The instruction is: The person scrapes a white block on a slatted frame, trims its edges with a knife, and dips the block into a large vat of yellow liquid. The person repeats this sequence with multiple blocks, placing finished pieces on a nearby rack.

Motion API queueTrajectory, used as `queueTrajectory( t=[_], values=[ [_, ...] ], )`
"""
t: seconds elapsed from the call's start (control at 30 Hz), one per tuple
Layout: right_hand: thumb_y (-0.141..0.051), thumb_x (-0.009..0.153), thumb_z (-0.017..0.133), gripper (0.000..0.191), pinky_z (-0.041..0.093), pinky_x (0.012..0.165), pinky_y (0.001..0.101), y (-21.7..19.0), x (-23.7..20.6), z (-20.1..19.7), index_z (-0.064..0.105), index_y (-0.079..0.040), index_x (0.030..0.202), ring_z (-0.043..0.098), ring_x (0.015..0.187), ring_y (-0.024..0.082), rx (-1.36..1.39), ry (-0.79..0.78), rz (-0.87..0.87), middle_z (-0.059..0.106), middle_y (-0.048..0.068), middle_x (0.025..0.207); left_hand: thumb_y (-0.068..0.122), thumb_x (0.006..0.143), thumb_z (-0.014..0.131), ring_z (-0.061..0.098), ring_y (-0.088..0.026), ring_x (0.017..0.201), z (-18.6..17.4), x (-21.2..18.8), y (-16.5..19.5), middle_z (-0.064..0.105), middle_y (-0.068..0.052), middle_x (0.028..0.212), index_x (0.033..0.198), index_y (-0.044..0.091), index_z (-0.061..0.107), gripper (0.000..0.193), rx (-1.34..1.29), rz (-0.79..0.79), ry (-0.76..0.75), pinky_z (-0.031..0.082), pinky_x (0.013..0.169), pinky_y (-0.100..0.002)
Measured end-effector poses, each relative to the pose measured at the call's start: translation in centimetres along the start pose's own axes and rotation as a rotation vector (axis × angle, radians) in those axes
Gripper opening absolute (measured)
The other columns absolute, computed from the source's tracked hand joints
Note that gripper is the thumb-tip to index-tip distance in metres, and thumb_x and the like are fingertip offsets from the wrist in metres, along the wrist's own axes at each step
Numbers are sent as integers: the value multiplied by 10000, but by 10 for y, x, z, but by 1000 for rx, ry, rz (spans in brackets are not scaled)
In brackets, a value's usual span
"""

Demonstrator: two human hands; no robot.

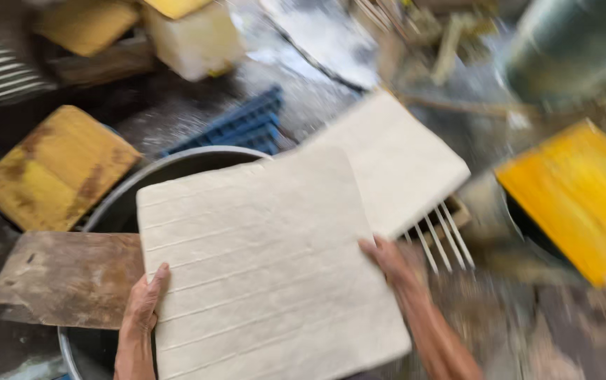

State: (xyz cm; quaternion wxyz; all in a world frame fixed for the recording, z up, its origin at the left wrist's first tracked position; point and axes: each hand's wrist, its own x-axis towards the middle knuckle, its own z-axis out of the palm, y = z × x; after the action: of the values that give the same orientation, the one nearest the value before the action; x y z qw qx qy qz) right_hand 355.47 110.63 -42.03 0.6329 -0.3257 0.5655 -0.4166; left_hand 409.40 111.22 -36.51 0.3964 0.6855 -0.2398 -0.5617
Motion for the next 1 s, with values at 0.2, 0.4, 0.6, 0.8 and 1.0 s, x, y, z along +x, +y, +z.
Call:
queueTrajectory(
  t=[0.2,0.4,0.6,0.8,1.0],
  values=[
    [-306,910,752,548,577,787,309,22,-123,-91,633,52,1307,677,927,163,14,61,-171,723,125,1133,381,999,646,628,-193,1139,54,-64,-56,626,-75,1321,1428,25,531,569,62,152,-85,540,909,-382],
    [-413,822,806,710,585,816,338,61,-227,-185,612,40,1334,701,979,207,100,313,-209,722,145,1143,462,1124,649,355,-240,639,154,-109,-49,522,-150,1015,1364,-9,586,533,363,210,-193,207,462,-513],
    [-470,835,759,752,559,919,390,83,-352,-339,587,0,1397,693,1108,260,112,603,-286,700,182,1262,443,938,700,572,-201,1263,386,-205,-52,613,-104,1369,1403,45,557,629,404,274,-399,449,1008,-444],
    [-404,847,749,691,545,947,448,71,-498,-521,585,-17,1395,671,1152,273,235,846,-236,682,169,1302,455,886,742,491,-294,1375,641,-310,-112,583,-151,1423,1404,52,560,681,428,311,-667,345,1137,-510],
    [-408,873,731,645,534,965,384,74,-584,-638,629,11,1353,645,1187,223,214,1103,-250,688,137,1289,461,829,767,584,-272,1179,853,-376,-150,668,-165,1280,1357,-7,629,719,479,237,-956,475,968,-480]
  ],
)
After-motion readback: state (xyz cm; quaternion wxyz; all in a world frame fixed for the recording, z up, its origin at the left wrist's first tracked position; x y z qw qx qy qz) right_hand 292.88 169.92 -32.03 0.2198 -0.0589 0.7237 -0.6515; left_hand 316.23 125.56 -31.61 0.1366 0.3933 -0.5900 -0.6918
